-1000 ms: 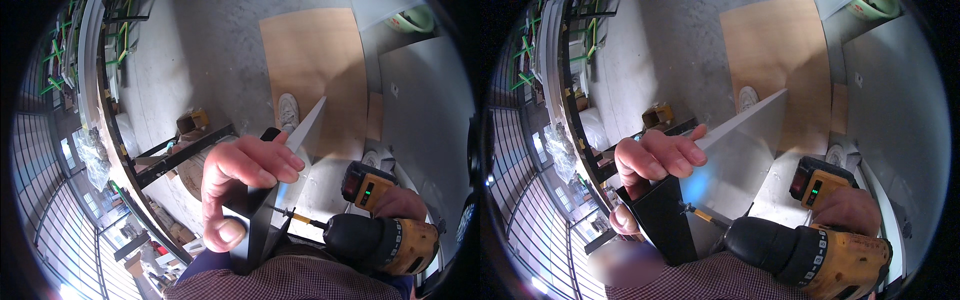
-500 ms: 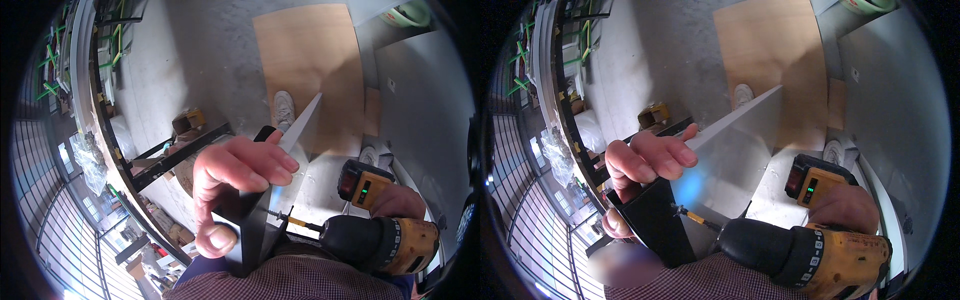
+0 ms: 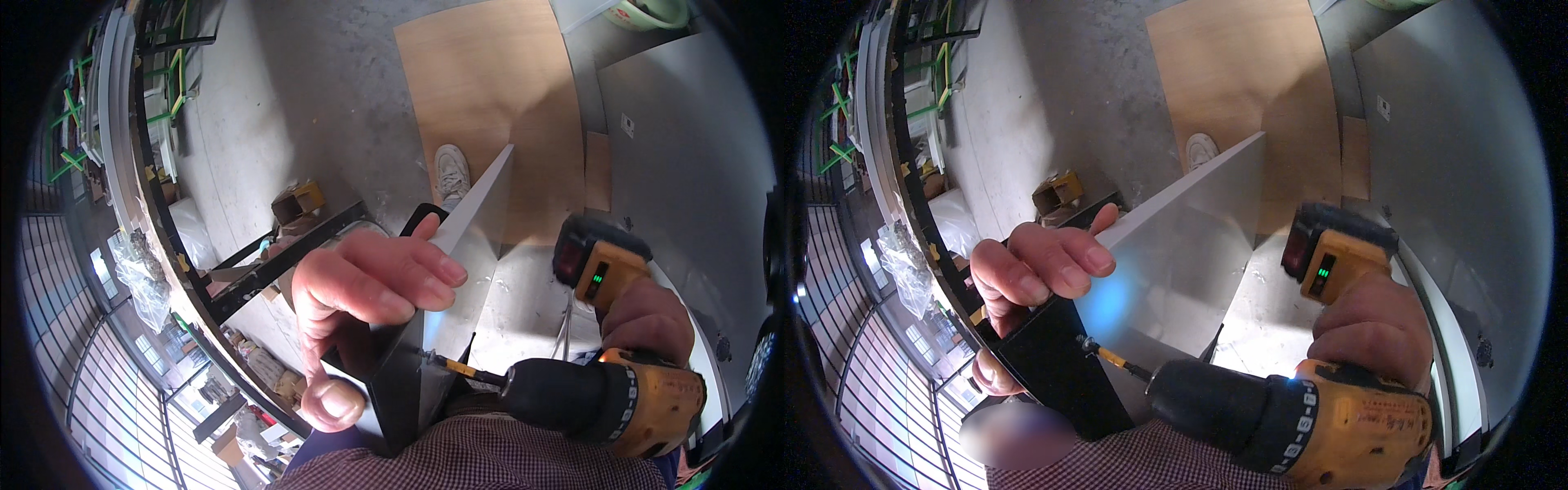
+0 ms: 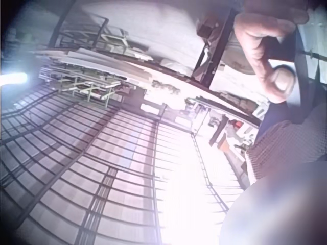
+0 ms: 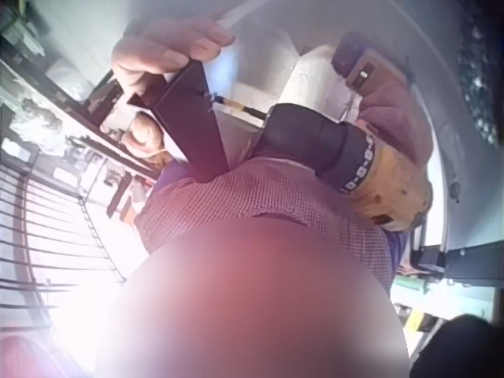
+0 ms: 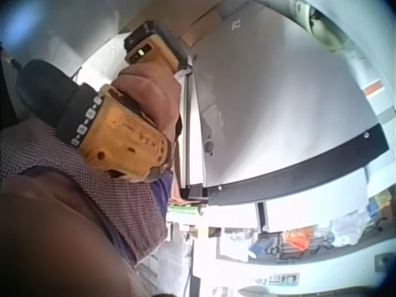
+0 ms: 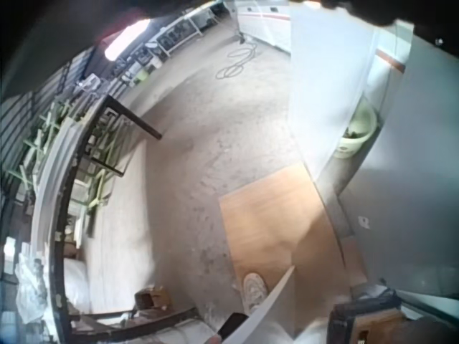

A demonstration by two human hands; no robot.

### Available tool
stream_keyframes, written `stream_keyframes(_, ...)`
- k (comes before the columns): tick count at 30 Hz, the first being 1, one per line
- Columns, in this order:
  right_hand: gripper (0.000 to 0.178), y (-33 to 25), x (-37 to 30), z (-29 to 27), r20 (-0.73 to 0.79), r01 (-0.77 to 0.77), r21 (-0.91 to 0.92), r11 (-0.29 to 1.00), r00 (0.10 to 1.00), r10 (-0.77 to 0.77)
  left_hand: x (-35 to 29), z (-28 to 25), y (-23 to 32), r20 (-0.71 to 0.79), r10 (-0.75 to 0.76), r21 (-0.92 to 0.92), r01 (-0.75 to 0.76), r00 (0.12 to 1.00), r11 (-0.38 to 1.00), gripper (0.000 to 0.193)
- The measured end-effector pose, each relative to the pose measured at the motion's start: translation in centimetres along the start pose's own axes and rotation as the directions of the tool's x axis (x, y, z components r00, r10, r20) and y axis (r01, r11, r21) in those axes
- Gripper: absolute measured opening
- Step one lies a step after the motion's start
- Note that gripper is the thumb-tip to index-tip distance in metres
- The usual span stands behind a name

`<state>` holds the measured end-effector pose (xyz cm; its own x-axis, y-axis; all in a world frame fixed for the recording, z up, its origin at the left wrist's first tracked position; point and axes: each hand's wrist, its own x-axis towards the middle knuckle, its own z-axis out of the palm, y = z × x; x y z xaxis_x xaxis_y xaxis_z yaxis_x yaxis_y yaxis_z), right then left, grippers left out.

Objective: The person attaches black plastic edging to a white cabinet panel using a cordless drill and screws. They repeatedly align the edging, drive screws, and reposition the panel to secure the trim along the edges.

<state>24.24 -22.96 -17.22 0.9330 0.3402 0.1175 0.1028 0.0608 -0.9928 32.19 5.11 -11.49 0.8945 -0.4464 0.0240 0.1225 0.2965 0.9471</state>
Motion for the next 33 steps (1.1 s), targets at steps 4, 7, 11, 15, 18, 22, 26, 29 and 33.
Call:
stream_keyframes(4,0.029,-0.3,0.1,-0.1,-0.028,0.009,-0.118,0.993,1.0,-0.012,0.1,0.2,-0.1,-0.014,0.009,-0.01,-0.009,1.0,1.0,0.05)
stream_keyframes(7,0.028,-0.1,0.8,0.5,-0.055,-0.025,-0.049,0.998,0.998,0.023,0.1,0.2,0.2,-0.027,-0.005,0.006,0.005,1.0,1.0,0.05)
stream_keyframes(11,0.026,-0.7,1.7,0.5,-0.067,0.005,-0.193,0.981,0.998,-0.018,-0.1,0.3,-0.1,-0.049,0.021,-0.004,-0.021,0.999,1.0,0.049)
stream_keyframes(15,0.027,-1.7,2.3,-0.3,-0.07,0.067,-0.343,0.937,0.993,-0.096,-0.2,0.5,-0.2,-0.069,0.023,-0.001,-0.023,0.997,1.0,0.049)
stream_keyframes(18,0.028,-1.4,2.5,-0.4,-0.052,0.069,-0.305,0.95,0.995,-0.09,-0.2,1.1,0.1,-0.119,-0.018,-0.032,0.015,0.993,0.999,0.05)
stream_keyframes(22,0.025,-1.4,1.5,-0.1,-0.115,0.012,-0.281,0.96,0.992,-0.046,-0.4,2.5,0.8,-0.296,-0.132,-0.011,0.135,0.946,0.991,0.061)
stream_keyframes(26,0.024,-1.2,0.9,-0.1,-0.08,0.102,-0.328,0.939,0.988,-0.135,-0.6,2.9,1.1,-0.339,-0.172,-0.042,0.167,0.925,0.985,0.068)
stream_keyframes(29,0.027,-0.8,1.2,0.5,-0.152,0.127,-0.365,0.922,0.969,-0.194,-0.4,2.2,0.8,-0.259,-0.13,-0.028,0.128,0.957,0.991,0.059)
stream_keyframes(33,0.028,-0.1,0.8,0.1,-0.145,0.14,-0.33,0.933,0.97,-0.196,-0.6,1.6,0.4,-0.207,-0.068,-0.026,0.064,0.976,0.998,0.05)
